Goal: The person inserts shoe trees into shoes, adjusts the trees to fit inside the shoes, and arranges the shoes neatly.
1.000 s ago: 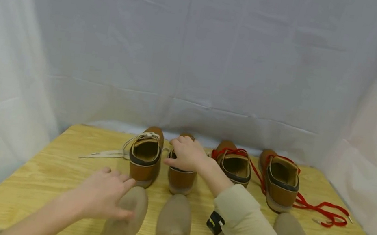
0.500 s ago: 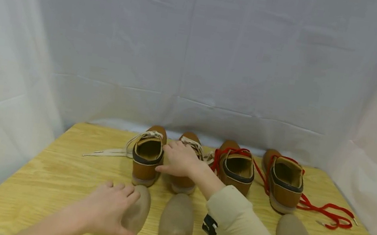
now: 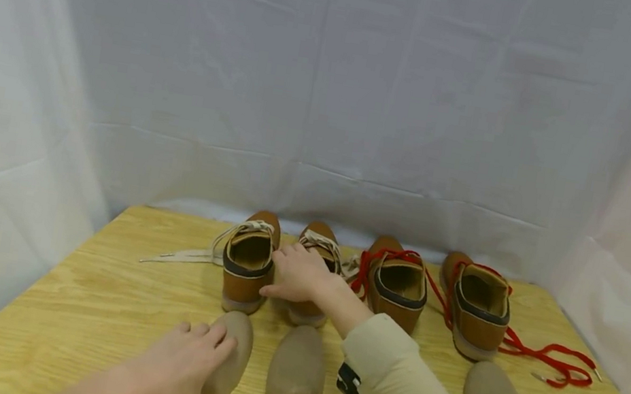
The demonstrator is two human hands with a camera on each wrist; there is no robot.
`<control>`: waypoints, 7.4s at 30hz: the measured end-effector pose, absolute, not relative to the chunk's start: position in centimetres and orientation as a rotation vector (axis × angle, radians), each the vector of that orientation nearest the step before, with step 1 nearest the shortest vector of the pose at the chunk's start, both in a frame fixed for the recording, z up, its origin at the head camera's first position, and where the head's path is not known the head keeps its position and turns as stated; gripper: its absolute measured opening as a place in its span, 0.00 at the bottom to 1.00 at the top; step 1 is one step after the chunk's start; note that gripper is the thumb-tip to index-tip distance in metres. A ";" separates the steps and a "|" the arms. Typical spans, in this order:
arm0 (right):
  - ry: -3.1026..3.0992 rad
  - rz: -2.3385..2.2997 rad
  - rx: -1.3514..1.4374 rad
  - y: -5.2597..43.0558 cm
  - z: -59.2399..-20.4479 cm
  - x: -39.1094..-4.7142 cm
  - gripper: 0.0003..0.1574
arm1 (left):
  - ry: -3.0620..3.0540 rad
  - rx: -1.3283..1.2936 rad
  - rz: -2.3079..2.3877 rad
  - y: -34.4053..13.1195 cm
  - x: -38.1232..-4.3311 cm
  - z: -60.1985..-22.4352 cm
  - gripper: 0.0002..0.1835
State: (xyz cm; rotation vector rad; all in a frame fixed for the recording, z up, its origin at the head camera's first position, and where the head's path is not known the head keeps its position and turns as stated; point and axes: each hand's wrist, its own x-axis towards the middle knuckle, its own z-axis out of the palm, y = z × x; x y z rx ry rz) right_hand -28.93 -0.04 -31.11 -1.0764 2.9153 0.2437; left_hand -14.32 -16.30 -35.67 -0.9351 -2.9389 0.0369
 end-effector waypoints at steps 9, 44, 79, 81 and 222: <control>2.918 0.250 -1.059 -0.2 -31.4 -28.8 0.43 | -2.840 -0.940 0.116 -16.1 -14.1 -36.3 0.33; 2.907 0.297 -1.098 -0.7 -32.3 -28.7 0.44 | -2.691 -1.033 0.309 -16.2 -13.7 -36.5 0.30; 2.896 0.281 -1.110 -0.5 -31.8 -29.0 0.44 | -2.304 -1.063 0.241 -16.7 -12.7 -34.2 0.35; 2.897 0.277 -1.107 -0.5 -31.8 -29.0 0.44 | -2.291 -1.055 0.214 -16.8 -12.8 -34.0 0.34; 2.948 0.241 -1.146 -0.1 -32.5 -28.8 0.42 | -2.642 -0.534 0.332 -15.6 -22.0 -27.9 0.33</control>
